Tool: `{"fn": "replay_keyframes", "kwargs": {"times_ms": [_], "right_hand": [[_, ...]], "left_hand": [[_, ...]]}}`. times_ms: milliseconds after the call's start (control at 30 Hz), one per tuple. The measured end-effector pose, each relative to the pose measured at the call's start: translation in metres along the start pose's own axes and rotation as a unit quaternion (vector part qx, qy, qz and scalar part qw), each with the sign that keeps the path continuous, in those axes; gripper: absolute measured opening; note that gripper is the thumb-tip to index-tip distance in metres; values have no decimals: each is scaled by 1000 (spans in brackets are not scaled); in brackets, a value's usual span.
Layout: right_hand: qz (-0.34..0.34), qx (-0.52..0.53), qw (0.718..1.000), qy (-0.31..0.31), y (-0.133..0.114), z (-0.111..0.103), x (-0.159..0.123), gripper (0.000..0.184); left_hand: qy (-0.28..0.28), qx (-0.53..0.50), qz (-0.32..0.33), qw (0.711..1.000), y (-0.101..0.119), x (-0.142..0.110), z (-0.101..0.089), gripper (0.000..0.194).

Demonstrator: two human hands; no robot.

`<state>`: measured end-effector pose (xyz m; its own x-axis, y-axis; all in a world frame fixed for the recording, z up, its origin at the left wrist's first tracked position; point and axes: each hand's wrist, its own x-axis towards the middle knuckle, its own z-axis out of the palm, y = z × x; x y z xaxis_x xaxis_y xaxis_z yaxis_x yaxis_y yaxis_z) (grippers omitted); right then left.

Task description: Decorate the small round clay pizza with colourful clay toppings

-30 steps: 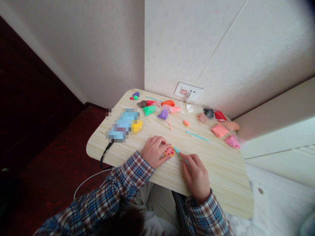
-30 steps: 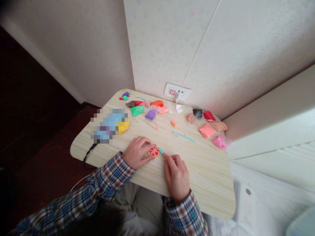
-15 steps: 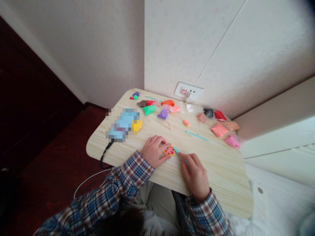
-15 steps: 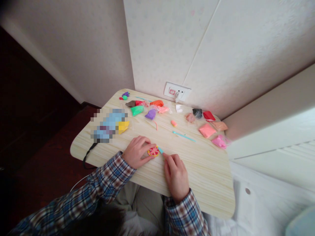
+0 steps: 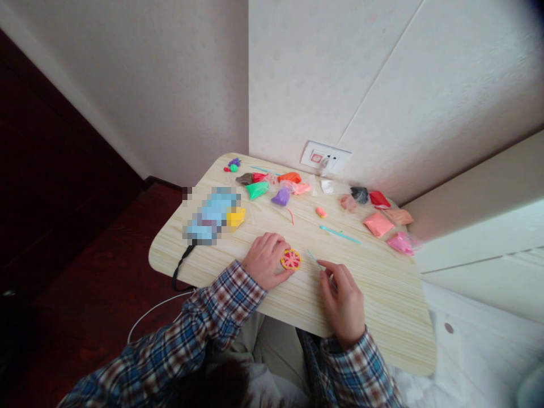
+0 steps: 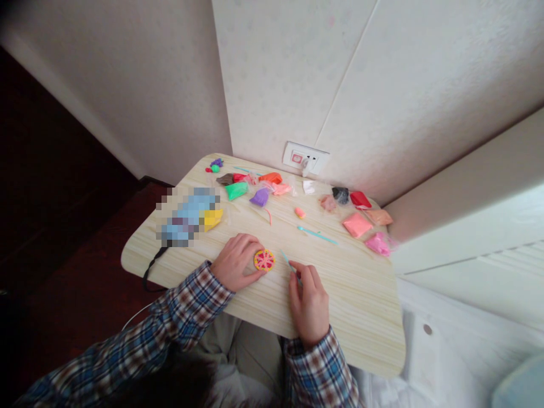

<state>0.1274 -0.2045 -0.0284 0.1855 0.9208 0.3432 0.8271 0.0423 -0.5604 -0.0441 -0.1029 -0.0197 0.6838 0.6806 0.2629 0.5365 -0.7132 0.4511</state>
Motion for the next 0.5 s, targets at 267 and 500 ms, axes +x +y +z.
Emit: {"fn": "replay_keyframes", "kwargs": {"times_ms": [267,500], "right_hand": [[2,4,1000,3,-1,-1,0,21],[20,4,1000,-15,-1,-1,-1,22]], "left_hand": [[19,-42,83,995,-5,-3,6,35],[14,-51,42,998,-4,-4,6,48]]}}
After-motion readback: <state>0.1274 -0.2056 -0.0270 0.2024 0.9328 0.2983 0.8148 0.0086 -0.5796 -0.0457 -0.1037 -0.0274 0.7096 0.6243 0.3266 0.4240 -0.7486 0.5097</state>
